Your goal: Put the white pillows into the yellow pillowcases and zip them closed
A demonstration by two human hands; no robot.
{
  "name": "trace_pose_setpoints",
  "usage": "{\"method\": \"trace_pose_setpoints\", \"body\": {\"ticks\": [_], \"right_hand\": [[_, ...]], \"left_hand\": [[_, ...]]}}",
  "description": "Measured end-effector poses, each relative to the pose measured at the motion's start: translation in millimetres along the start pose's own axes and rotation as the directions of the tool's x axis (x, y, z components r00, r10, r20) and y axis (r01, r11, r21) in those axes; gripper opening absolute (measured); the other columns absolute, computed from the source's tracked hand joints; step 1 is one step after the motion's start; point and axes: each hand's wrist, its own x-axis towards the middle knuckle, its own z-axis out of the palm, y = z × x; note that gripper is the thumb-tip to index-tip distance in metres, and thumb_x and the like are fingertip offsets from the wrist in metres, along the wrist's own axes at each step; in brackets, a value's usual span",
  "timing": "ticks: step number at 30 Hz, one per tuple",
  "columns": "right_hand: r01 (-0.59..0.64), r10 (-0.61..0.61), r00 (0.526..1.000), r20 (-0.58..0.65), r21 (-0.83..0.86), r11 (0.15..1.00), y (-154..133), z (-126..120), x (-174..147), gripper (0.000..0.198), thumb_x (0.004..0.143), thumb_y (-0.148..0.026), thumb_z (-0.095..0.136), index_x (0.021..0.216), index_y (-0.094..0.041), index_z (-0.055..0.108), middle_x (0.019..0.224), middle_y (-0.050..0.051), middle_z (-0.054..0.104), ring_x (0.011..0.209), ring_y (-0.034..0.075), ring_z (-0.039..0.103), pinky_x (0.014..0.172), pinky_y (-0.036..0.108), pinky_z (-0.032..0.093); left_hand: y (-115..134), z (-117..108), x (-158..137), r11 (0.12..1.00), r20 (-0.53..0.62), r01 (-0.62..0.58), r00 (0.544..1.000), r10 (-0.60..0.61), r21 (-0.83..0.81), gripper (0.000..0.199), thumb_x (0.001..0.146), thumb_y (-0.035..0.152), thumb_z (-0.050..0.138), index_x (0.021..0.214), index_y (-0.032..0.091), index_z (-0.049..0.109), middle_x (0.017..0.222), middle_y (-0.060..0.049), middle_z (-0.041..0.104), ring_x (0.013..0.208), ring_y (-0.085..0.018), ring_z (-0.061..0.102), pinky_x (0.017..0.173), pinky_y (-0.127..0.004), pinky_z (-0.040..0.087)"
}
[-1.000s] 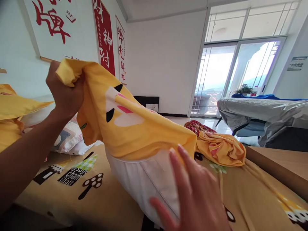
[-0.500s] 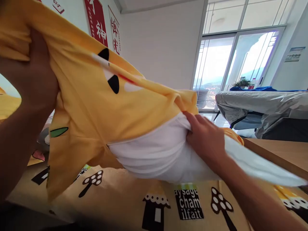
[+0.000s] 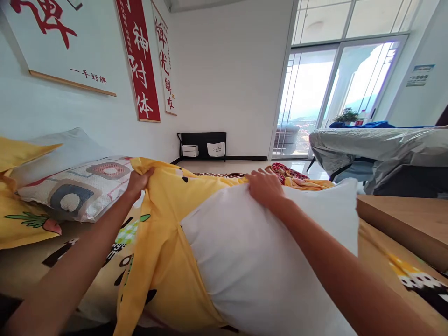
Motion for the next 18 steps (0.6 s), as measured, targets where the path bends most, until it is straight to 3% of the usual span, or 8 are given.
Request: {"method": "trace_pose_setpoints", "body": {"ticks": [4,6,9,12,14,16,18], "right_hand": [[0.281,-0.282,0.959,-0.018,0.161,0.946,-63.4,39.8,-57.3,0.031,0.092,-0.019,0.040,0.112,-0.018,0.064,0.109,0.010,0.067,0.097,0.020,0.060,0.087,0.036,0.045],[0.406,-0.394,0.914,-0.101,0.180,0.896,-88.6,48.8,-90.9,0.035,0.093,-0.024,0.041,0.123,-0.017,0.058,0.124,0.012,0.061,0.111,0.024,0.056,0.091,0.040,0.045],[0.491,-0.450,0.867,-0.215,0.216,0.844,-109.6,49.8,-131.5,0.041,0.090,-0.033,0.050,0.127,-0.017,0.054,0.131,0.012,0.056,0.120,0.027,0.052,0.093,0.043,0.046],[0.515,-0.455,0.856,-0.245,0.337,0.788,-116.3,47.8,-155.8,0.046,0.085,-0.031,0.057,0.127,-0.014,0.053,0.122,0.011,0.062,0.112,0.024,0.057,0.093,0.037,0.048],[0.483,-0.411,0.875,-0.254,0.437,0.759,-118.0,51.1,-166.4,0.048,0.083,-0.026,0.058,0.129,-0.016,0.051,0.114,0.009,0.066,0.102,0.021,0.061,0.087,0.030,0.051],[0.393,-0.329,0.919,-0.217,0.542,0.743,-119.3,57.8,-173.4,0.051,0.081,-0.022,0.057,0.131,-0.019,0.047,0.109,0.008,0.067,0.096,0.019,0.063,0.082,0.027,0.052],[0.235,-0.237,0.968,-0.085,0.641,0.731,-121.3,64.1,-175.6,0.054,0.080,-0.020,0.056,0.133,-0.019,0.043,0.104,0.007,0.067,0.092,0.018,0.063,0.080,0.027,0.053]], "left_hand": [[-64.7,12.0,1.7,0.985,-0.002,0.140,0.990,-0.140,0.098,0.017,0.062,0.028,0.070,0.066,0.016,0.059,0.076,-0.011,0.068,0.091,-0.030,0.064,0.066,-0.029,0.051],[-90.5,16.4,0.3,0.972,0.009,0.216,0.976,-0.218,0.095,0.015,0.065,0.027,0.068,0.069,0.016,0.059,0.075,-0.010,0.067,0.085,-0.027,0.065,0.060,-0.027,0.049],[-116.5,22.2,-3.9,0.942,0.032,0.329,0.943,-0.331,0.058,0.020,0.071,0.029,0.063,0.084,0.014,0.060,0.078,-0.009,0.066,0.071,-0.021,0.065,0.050,-0.024,0.046],[-125.2,24.2,-5.4,0.915,0.070,0.402,0.912,-0.403,0.029,0.030,0.075,0.032,0.059,0.097,0.012,0.057,0.082,-0.009,0.065,0.066,-0.018,0.063,0.046,-0.023,0.044],[-122.0,22.7,-3.5,0.906,0.147,0.423,0.895,-0.422,0.024,0.033,0.076,0.036,0.059,0.099,0.012,0.057,0.081,-0.008,0.065,0.064,-0.017,0.062,0.047,-0.023,0.045],[-112.3,19.5,-0.7,0.908,0.270,0.418,0.871,-0.411,0.035,0.036,0.074,0.040,0.063,0.097,0.013,0.059,0.081,-0.008,0.065,0.065,-0.017,0.062,0.049,-0.024,0.046],[-96.7,14.4,-0.7,0.915,0.377,0.400,0.840,-0.390,0.056,0.041,0.067,0.041,0.071,0.097,0.014,0.061,0.085,-0.007,0.066,0.069,-0.019,0.063,0.053,-0.025,0.047]]}}
